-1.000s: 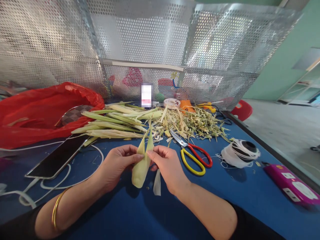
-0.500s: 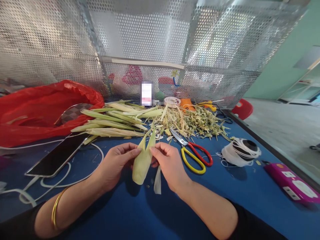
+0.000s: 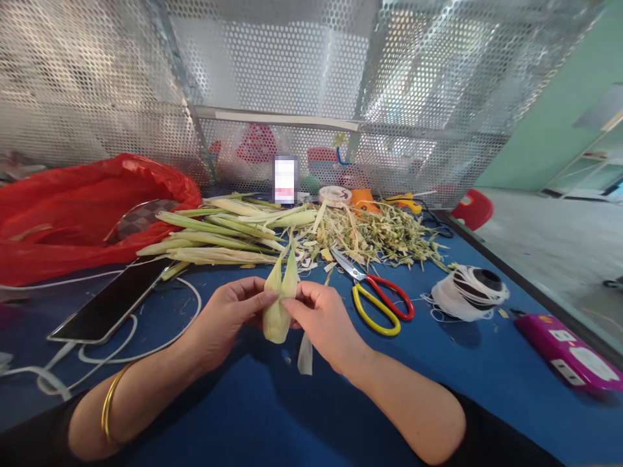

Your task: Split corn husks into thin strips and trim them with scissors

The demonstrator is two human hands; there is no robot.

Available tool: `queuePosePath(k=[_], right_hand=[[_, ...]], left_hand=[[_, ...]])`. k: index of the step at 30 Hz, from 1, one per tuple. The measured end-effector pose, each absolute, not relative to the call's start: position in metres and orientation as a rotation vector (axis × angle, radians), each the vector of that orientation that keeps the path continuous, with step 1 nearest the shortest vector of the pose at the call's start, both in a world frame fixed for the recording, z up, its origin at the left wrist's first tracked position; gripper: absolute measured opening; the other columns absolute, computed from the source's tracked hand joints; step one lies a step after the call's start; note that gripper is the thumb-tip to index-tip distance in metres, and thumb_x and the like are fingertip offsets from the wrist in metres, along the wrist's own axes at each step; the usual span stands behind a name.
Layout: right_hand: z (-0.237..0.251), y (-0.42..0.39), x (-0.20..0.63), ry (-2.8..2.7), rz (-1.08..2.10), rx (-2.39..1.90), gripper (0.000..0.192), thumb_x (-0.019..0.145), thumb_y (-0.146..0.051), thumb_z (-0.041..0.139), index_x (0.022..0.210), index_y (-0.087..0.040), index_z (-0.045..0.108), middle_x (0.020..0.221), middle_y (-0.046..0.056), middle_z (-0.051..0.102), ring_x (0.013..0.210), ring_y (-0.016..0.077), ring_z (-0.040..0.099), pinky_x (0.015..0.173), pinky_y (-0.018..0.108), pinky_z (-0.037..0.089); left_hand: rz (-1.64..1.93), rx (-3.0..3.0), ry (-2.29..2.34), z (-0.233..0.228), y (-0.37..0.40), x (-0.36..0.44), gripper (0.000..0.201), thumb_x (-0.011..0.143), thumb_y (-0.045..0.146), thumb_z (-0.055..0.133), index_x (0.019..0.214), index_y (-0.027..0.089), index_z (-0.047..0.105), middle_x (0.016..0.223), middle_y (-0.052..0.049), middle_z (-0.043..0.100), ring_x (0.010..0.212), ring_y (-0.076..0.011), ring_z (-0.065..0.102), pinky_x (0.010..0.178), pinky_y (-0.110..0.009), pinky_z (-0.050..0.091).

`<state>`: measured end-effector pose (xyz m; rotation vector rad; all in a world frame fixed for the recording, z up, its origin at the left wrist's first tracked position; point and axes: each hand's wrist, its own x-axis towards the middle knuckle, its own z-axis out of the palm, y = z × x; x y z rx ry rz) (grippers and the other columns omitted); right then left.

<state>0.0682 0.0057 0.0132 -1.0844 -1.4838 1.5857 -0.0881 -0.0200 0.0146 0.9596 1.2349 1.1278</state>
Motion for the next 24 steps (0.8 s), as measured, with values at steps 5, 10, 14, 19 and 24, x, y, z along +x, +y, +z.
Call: queuePosePath(k=[5, 10, 14, 19, 24], right_hand=[[0.011, 0.008, 0.069, -1.361, 1.579, -1.049, 0.026, 0.075, -0.041, 0.064, 0.068, -0.016, 0.059, 0.065, 0.0, 0.056, 0.062, 0.0128, 0.052, 0.057, 0.026, 0.043], [0.008, 0.006, 0.068, -1.341, 1.512, -1.039, 0.025, 0.076, -0.037, 0.065, 0.062, -0.016, 0.058, 0.059, -0.001, 0.054, 0.055, 0.0107, 0.048, 0.055, 0.026, 0.041], [0.008, 0.004, 0.068, -1.327, 1.417, -1.019, 0.024, 0.076, -0.032, 0.065, 0.059, -0.017, 0.058, 0.055, -0.002, 0.053, 0.054, 0.0105, 0.047, 0.055, 0.026, 0.04], [0.011, 0.006, 0.07, -1.208, 1.43, -1.032, 0.023, 0.074, -0.033, 0.068, 0.059, -0.017, 0.059, 0.053, -0.002, 0.057, 0.052, 0.0113, 0.051, 0.055, 0.026, 0.044], [0.018, 0.01, 0.076, -1.128, 1.343, -0.984, 0.02, 0.073, -0.033, 0.069, 0.063, -0.017, 0.063, 0.055, 0.0, 0.06, 0.053, 0.0128, 0.055, 0.055, 0.027, 0.047]], left_hand=[[1.046, 1.008, 1.199, 0.016, -0.023, -0.085, 0.024, 0.072, 0.037, 0.068, 0.072, 0.014, 0.06, 0.063, 0.0, 0.061, 0.055, -0.0106, 0.052, 0.049, -0.02, 0.041], [1.097, 0.993, 1.224, 0.014, -0.024, -0.081, 0.03, 0.072, 0.042, 0.067, 0.065, 0.015, 0.057, 0.057, 0.002, 0.057, 0.05, -0.0078, 0.046, 0.047, -0.018, 0.037], [1.157, 0.991, 1.212, 0.013, -0.023, -0.08, 0.03, 0.07, 0.041, 0.07, 0.062, 0.015, 0.056, 0.055, 0.004, 0.054, 0.049, -0.0063, 0.043, 0.046, -0.017, 0.035], [1.236, 0.906, 1.249, 0.011, -0.02, -0.082, 0.032, 0.068, 0.042, 0.071, 0.06, 0.015, 0.055, 0.052, 0.004, 0.052, 0.047, -0.0067, 0.044, 0.046, -0.018, 0.038], [1.322, 0.781, 1.331, 0.007, -0.013, -0.089, 0.029, 0.065, 0.039, 0.072, 0.063, 0.015, 0.057, 0.052, 0.003, 0.056, 0.046, -0.0079, 0.048, 0.047, -0.019, 0.043]])
